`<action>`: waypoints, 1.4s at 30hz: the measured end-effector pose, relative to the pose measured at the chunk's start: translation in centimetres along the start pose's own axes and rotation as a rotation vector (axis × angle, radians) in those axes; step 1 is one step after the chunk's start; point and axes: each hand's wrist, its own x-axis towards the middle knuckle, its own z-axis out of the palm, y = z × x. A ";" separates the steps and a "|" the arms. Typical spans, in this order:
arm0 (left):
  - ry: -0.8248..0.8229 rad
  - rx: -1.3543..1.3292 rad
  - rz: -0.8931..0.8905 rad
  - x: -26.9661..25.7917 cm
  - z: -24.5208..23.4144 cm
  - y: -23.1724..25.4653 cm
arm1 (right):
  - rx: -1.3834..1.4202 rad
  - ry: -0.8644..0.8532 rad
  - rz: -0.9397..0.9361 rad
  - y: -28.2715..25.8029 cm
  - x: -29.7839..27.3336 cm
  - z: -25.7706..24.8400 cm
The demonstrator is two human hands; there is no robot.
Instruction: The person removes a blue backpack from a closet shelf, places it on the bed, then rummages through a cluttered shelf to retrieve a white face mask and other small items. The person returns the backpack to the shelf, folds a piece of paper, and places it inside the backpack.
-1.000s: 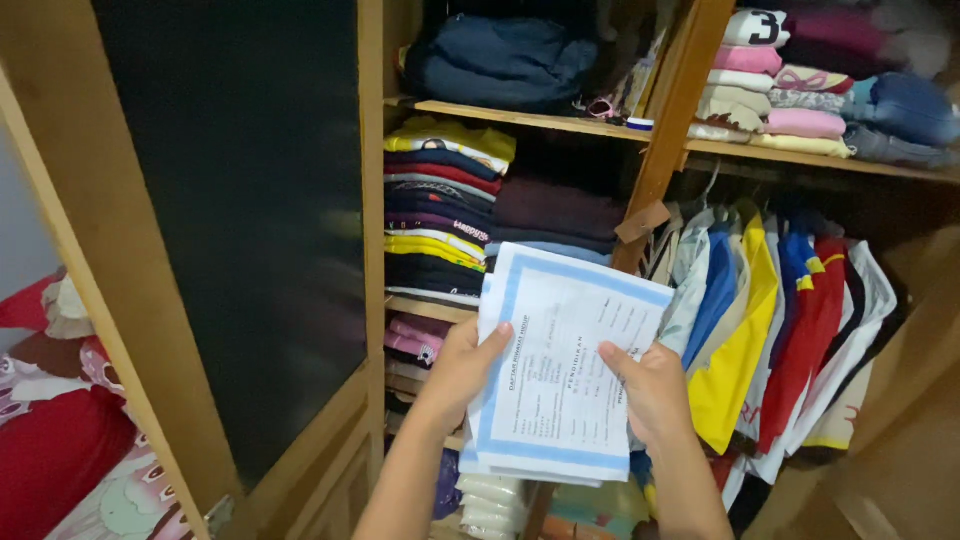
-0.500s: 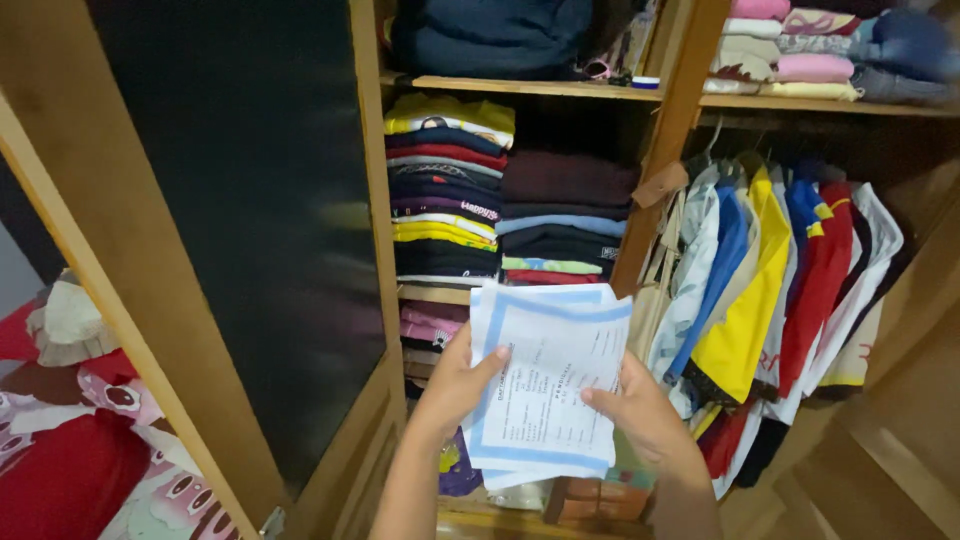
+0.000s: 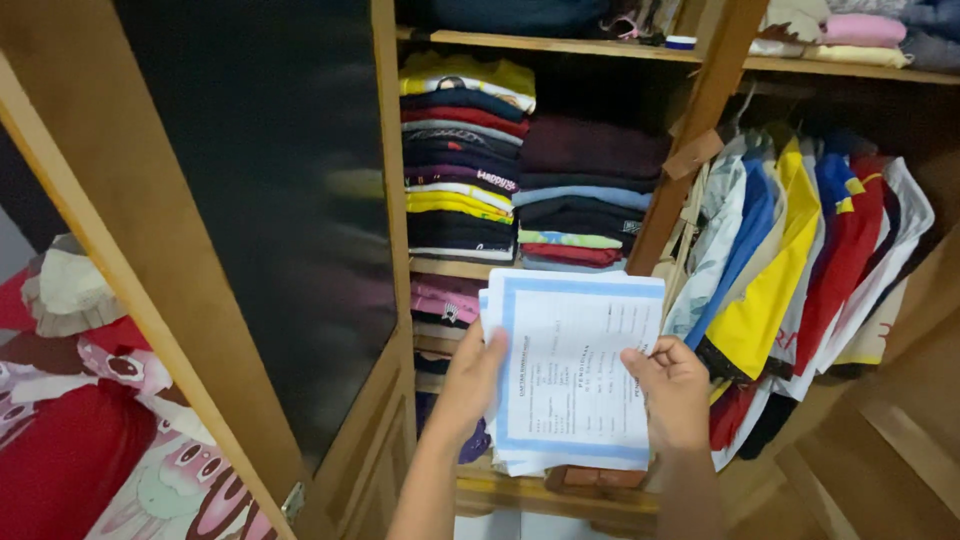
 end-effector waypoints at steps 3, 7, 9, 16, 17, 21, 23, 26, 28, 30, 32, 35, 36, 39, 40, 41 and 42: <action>0.068 -0.143 -0.111 0.3 -0.6 -1.1 | 0.075 -0.039 0.060 0.5 0.3 -1.1; 0.130 -0.208 -0.149 0.7 -1.4 -1.8 | 0.040 -0.063 0.146 0.4 0.4 -2.2; 0.165 -0.207 -0.166 1.0 -1.8 -1.8 | -0.002 -0.087 0.211 -0.2 0.2 -2.2; 0.091 -0.341 -0.152 1.4 -1.7 -1.4 | 0.074 -0.126 0.212 0.3 -0.1 0.3; 0.092 -0.317 -0.159 1.3 -1.6 -1.2 | 0.082 -0.122 0.210 0.6 -0.1 0.6; 0.013 -0.124 -0.113 0.5 -1.5 -0.6 | 0.104 -0.038 0.138 0.3 -0.8 1.4; -0.104 0.110 -0.024 -0.5 -1.6 -0.5 | 0.106 -0.023 0.108 -0.4 -0.9 2.2; 0.020 0.103 -0.134 -1.1 -1.1 -0.8 | 0.094 -0.101 0.199 -1.6 -1.6 2.9; 0.011 0.055 -0.115 -1.5 -1.3 -1.2 | 0.037 -0.171 0.288 -1.5 -2.0 2.7; 0.017 0.052 -0.133 -1.7 -1.5 -1.9 | -0.063 -0.225 0.358 -0.1 -2.1 1.6; 0.043 0.098 -0.185 -1.7 -2.3 -2.6 | -0.183 -0.178 0.249 2.3 -1.8 0.0; -0.125 0.124 0.195 -1.6 -3.9 -3.6 | -0.058 -0.536 0.047 4.9 0.6 -3.6; -0.103 0.096 0.166 -1.7 -4.2 -3.8 | 0.039 -0.724 -0.028 5.4 1.2 -4.5; -0.056 0.073 0.171 -2.0 -4.8 -3.6 | 0.273 -0.595 0.136 6.0 0.5 -4.1; -0.051 0.105 0.232 -2.1 -5.0 -3.3 | 0.377 -0.516 0.236 5.3 0.1 -3.3; -0.046 0.138 0.296 -2.2 -5.2 -3.1 | 0.480 -0.437 0.335 4.2 -0.3 -2.3; -0.027 0.174 0.338 -2.3 -5.4 -2.8 | 0.581 -0.356 0.435 2.9 -0.8 -1.3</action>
